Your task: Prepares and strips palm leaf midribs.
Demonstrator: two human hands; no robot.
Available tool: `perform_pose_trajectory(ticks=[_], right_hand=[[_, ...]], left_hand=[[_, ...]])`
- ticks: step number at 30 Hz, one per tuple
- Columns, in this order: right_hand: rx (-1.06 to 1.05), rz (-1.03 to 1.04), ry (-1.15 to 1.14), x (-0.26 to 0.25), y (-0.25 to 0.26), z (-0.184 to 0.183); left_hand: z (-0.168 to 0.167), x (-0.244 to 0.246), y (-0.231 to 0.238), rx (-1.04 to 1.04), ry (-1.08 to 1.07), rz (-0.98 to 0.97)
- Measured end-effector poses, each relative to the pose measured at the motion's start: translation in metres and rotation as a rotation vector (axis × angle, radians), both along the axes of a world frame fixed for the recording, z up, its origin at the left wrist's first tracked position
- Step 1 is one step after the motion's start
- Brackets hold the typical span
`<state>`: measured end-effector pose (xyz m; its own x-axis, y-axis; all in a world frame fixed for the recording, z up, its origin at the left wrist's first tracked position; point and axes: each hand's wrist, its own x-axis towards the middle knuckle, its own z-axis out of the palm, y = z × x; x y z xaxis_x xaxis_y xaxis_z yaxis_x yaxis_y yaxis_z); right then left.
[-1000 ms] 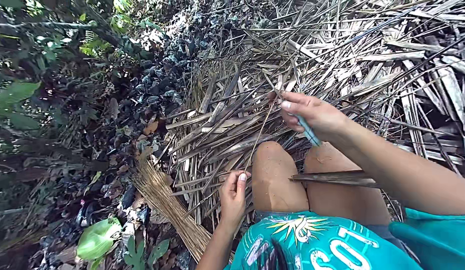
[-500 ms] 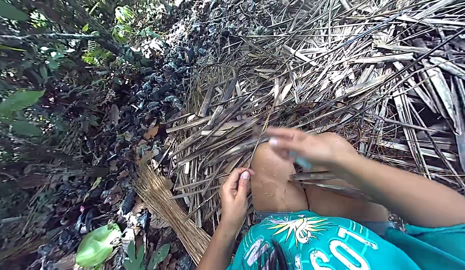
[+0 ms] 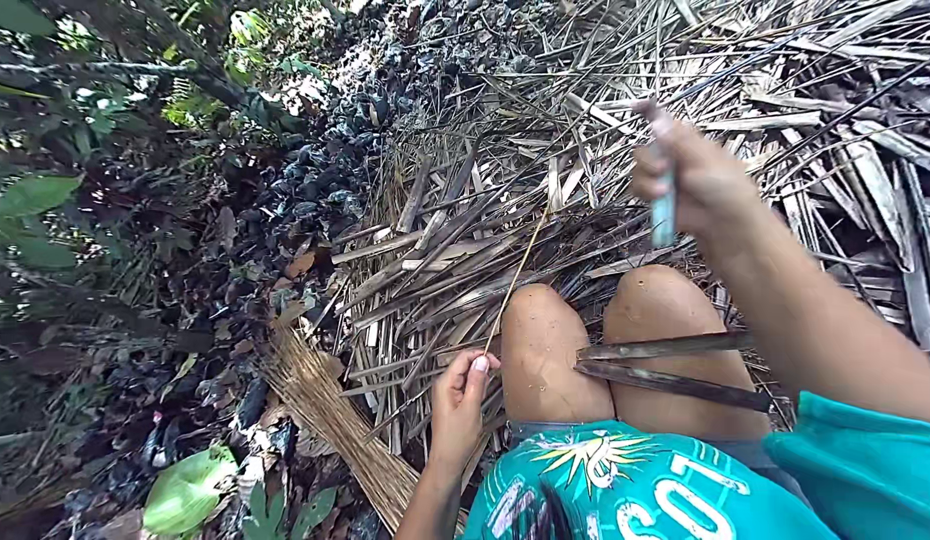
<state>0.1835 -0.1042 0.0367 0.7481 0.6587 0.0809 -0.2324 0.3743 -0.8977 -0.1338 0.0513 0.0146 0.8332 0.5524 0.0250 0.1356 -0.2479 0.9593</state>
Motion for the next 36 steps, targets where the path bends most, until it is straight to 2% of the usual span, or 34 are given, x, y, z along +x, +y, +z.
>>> perform_pose_trajectory(ticks=[1,3,7,9,10,13,16,20,22,24,27,28,29,31,34,36], right_hand=[[0.035,-0.08,0.031,0.005,-0.005,0.007],[0.016,0.008,0.009,-0.018,-0.004,0.016],[-0.15,0.558,0.114,-0.109,0.018,0.001],[-0.187,0.775,0.175,-0.13,0.028,-0.008],[-0.196,0.806,0.186,-0.128,0.03,-0.009],[-0.175,0.749,0.129,-0.102,0.029,-0.009],[-0.125,0.65,0.055,-0.077,0.023,-0.004],[-0.039,0.175,0.058,-0.004,-0.003,0.008],[-0.026,0.078,0.038,-0.009,-0.011,0.018],[-0.108,0.247,0.001,-0.056,-0.006,0.019],[-0.291,0.746,0.061,-0.127,0.014,0.004],[-0.301,0.837,0.088,-0.136,0.02,0.0],[-0.314,0.839,0.091,-0.134,0.023,0.001],[-0.296,0.672,0.031,-0.103,0.021,0.009],[-0.109,0.276,0.012,-0.031,0.012,0.011],[-0.059,0.054,0.025,-0.006,0.002,0.024]], left_hand=[[-0.001,-0.001,0.002,-0.027,0.007,0.018],[0.0,0.002,0.002,-0.078,0.017,0.04],[0.0,0.015,-0.002,-0.097,-0.02,0.026],[0.0,0.016,-0.003,-0.107,-0.028,0.007],[0.001,0.015,-0.003,-0.127,-0.025,-0.009],[0.006,0.01,0.0,-0.195,-0.004,-0.073],[0.008,0.007,0.001,-0.158,-0.002,-0.08],[0.0,-0.008,0.008,-0.153,0.042,-0.027],[0.001,-0.007,0.009,-0.213,0.046,-0.011],[0.004,0.0,0.007,-0.269,0.044,-0.018],[0.007,0.01,0.002,-0.31,0.018,-0.051],[0.007,0.01,0.001,-0.315,0.01,-0.062],[0.007,0.008,0.001,-0.307,0.009,-0.081],[0.007,-0.002,0.006,-0.285,0.037,-0.117],[0.004,-0.019,0.008,-0.271,0.093,-0.119],[0.003,-0.023,0.009,-0.29,0.094,-0.084]])
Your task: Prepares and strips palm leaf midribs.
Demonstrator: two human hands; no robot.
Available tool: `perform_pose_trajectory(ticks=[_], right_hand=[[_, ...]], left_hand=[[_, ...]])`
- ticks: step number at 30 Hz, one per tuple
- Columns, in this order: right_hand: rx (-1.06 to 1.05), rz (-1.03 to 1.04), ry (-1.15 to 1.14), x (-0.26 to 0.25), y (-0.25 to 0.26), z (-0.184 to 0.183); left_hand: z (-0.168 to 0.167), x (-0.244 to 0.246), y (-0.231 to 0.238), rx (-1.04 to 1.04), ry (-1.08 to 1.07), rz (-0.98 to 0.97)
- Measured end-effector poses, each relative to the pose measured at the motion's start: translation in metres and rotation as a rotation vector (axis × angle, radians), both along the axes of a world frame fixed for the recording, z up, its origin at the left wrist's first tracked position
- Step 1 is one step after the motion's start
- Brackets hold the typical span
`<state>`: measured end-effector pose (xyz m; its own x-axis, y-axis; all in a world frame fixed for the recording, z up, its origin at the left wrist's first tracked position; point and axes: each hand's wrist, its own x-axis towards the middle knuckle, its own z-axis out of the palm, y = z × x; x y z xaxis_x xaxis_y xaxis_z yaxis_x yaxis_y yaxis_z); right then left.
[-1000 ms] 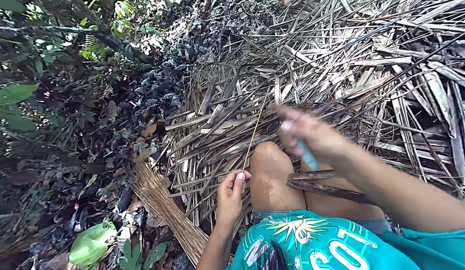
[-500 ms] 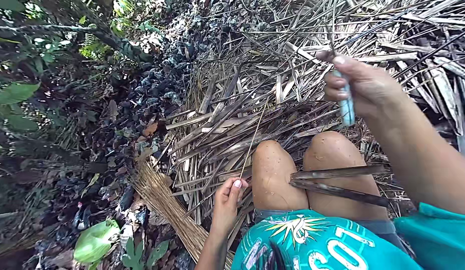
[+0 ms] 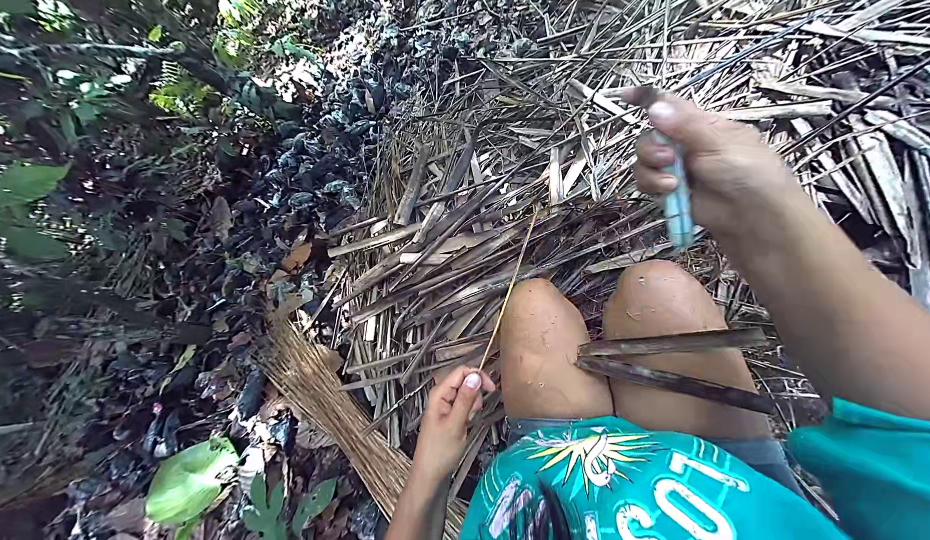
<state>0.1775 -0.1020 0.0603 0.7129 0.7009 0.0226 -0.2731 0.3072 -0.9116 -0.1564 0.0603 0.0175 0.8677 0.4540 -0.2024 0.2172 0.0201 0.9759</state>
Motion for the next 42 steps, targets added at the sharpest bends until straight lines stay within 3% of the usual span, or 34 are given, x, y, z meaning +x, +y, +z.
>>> perform_pose_trajectory(ticks=[2,6,8,12,15,17,22,26,28,33,35,39,42], right_hand=[[-0.043,0.081,-0.036,-0.021,-0.003,0.008],[-0.223,0.696,0.098,-0.121,0.011,-0.017],[-0.22,0.879,0.17,-0.145,0.017,-0.03],[-0.23,0.688,0.102,-0.112,0.014,-0.016],[-0.086,0.487,0.082,-0.077,0.012,-0.01],[-0.048,0.453,0.092,-0.075,0.013,-0.01],[-0.14,0.479,0.106,-0.105,0.017,-0.015],[-0.245,0.782,0.107,-0.138,0.014,-0.02],[-0.243,0.692,0.132,-0.129,0.01,-0.015],[-0.029,0.201,0.099,-0.07,0.002,-0.008],[-0.049,0.276,0.086,-0.086,0.0,-0.006],[-0.182,0.761,0.159,-0.145,0.01,-0.019],[-0.166,0.648,0.174,-0.126,0.012,-0.018]], left_hand=[[0.003,0.003,-0.001,-0.031,0.0,0.024],[0.008,0.016,-0.003,-0.12,-0.036,-0.007],[0.009,0.018,-0.004,-0.189,-0.049,-0.014],[0.01,0.009,0.003,-0.306,-0.037,-0.098],[0.008,0.002,0.003,-0.316,-0.024,-0.103],[0.006,0.004,-0.001,-0.151,-0.041,-0.071],[-0.005,0.017,-0.008,0.601,-0.135,0.065],[-0.007,0.02,-0.013,0.792,-0.189,0.122],[-0.006,0.019,-0.015,0.862,-0.199,0.131],[-0.005,0.013,-0.014,0.817,-0.162,0.142],[-0.004,0.016,-0.013,0.76,-0.15,0.141],[-0.001,0.021,-0.017,0.721,-0.176,0.136],[0.001,0.017,-0.016,0.714,-0.183,0.112]])
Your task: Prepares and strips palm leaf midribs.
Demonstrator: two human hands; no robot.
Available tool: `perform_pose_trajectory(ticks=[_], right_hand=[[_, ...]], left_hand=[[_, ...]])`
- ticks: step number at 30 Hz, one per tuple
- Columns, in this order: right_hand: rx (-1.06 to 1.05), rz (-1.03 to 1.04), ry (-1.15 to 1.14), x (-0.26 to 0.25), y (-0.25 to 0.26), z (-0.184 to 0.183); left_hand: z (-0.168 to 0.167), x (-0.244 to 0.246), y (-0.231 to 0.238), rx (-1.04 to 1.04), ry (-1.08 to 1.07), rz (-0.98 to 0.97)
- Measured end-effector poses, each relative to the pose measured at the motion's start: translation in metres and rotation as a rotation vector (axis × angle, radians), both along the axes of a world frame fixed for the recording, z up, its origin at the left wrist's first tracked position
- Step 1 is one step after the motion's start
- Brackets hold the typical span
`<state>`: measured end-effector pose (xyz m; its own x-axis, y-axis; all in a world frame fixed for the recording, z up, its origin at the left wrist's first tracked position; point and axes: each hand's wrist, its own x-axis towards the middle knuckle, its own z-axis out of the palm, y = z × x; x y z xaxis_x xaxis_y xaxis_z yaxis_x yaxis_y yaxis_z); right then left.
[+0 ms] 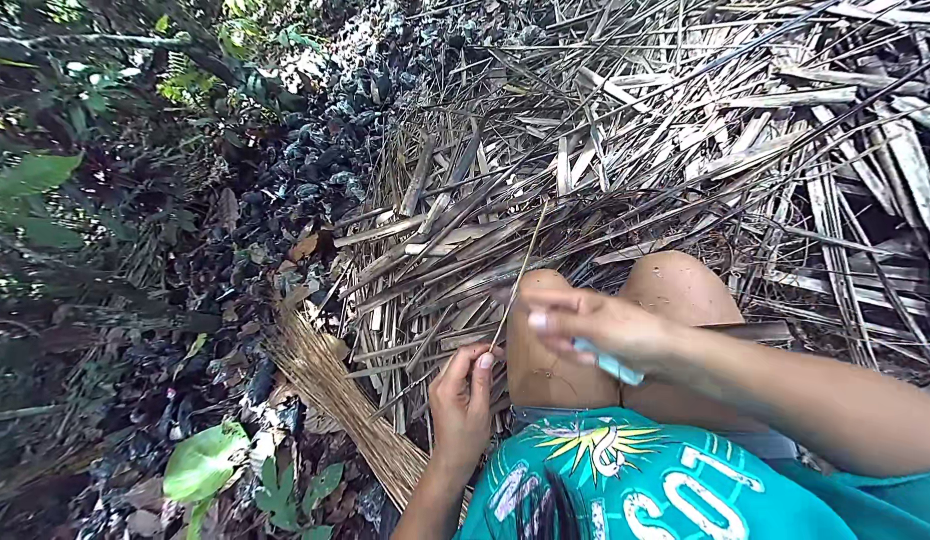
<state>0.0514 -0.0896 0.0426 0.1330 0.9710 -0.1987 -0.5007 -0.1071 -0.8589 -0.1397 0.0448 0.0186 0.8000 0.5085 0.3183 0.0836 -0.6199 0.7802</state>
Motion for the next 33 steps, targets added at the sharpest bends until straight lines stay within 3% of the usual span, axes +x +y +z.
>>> perform_pose_trajectory(ticks=[3,5,7,10,12,17,19,21,23,25,31,33], right_hand=[[0.134,-0.317,-0.011,0.044,0.0,0.002],[0.207,-0.409,0.001,0.057,-0.003,0.005],[0.14,-0.327,-0.006,0.035,-0.008,0.011],[0.039,0.039,0.04,-0.014,-0.002,0.003],[0.033,0.103,0.061,-0.018,0.002,-0.002],[0.211,-0.331,-0.018,0.051,0.001,-0.001],[0.236,-0.401,-0.004,0.054,-0.002,0.004],[0.148,-0.272,-0.016,0.023,-0.006,0.008],[0.075,-0.001,-0.018,-0.013,-0.003,0.004],[0.049,0.121,0.017,-0.022,0.002,-0.001],[0.216,-0.431,-0.048,0.067,-0.001,0.002],[0.21,-0.42,-0.065,0.06,-0.006,0.01]], left_hand=[[-0.001,-0.005,0.001,-0.03,0.01,-0.006],[-0.001,-0.006,0.002,-0.068,0.013,0.001],[0.001,-0.004,0.001,-0.127,0.015,0.003],[0.004,0.001,-0.001,-0.229,-0.014,-0.026],[0.006,0.0,-0.001,-0.287,-0.031,-0.058],[0.006,-0.007,0.001,-0.406,-0.009,-0.095],[0.005,-0.006,0.002,-0.492,-0.019,-0.088],[0.007,-0.002,0.002,-0.607,-0.018,-0.084],[0.01,0.001,0.001,-0.712,-0.016,-0.096],[0.012,0.001,0.001,-0.786,-0.017,-0.127],[0.013,-0.01,0.003,-0.907,0.023,-0.132],[0.015,-0.008,0.004,-0.989,0.016,-0.11]])
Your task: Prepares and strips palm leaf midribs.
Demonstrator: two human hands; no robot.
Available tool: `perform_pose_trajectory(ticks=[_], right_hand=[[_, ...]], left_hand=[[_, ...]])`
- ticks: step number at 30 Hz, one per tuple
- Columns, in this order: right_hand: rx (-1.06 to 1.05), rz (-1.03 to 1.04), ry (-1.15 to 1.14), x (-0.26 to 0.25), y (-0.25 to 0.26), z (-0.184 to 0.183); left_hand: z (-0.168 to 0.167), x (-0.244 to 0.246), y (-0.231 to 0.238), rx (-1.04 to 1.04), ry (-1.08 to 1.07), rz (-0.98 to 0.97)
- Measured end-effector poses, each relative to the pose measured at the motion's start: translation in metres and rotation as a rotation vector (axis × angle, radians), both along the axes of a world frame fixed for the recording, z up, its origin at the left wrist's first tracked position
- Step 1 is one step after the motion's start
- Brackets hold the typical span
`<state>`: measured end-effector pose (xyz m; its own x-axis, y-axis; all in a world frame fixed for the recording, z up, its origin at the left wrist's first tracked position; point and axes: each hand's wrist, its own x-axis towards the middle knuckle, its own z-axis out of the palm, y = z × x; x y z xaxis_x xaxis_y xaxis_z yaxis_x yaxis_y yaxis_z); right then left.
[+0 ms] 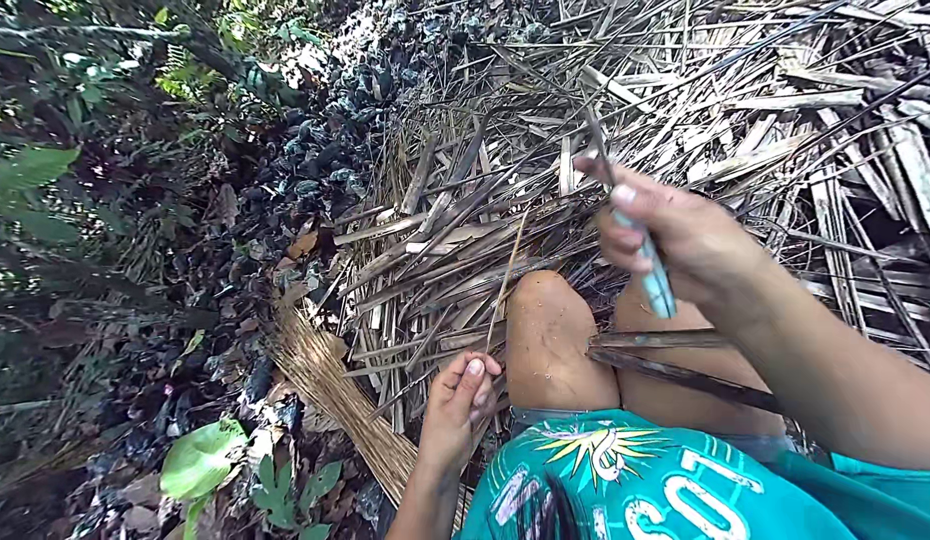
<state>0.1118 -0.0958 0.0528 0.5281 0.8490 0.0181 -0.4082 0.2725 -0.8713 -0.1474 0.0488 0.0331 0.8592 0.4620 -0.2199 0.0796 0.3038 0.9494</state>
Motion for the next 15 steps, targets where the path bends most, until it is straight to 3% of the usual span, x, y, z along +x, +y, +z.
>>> perform_pose_trajectory(ticks=[6,8,13,15], right_hand=[[-0.155,0.625,0.049,-0.083,0.012,-0.015],[-0.148,0.582,0.027,-0.071,0.015,-0.014],[0.071,0.124,-0.009,0.001,0.014,0.002],[0.067,0.103,-0.021,-0.004,0.008,0.009]], left_hand=[[0.004,0.008,0.003,-0.238,-0.03,-0.08],[0.003,0.005,0.007,-0.271,-0.026,-0.123],[0.001,-0.005,0.012,-0.342,-0.008,-0.178],[0.0,-0.005,0.013,-0.398,-0.034,-0.188]])
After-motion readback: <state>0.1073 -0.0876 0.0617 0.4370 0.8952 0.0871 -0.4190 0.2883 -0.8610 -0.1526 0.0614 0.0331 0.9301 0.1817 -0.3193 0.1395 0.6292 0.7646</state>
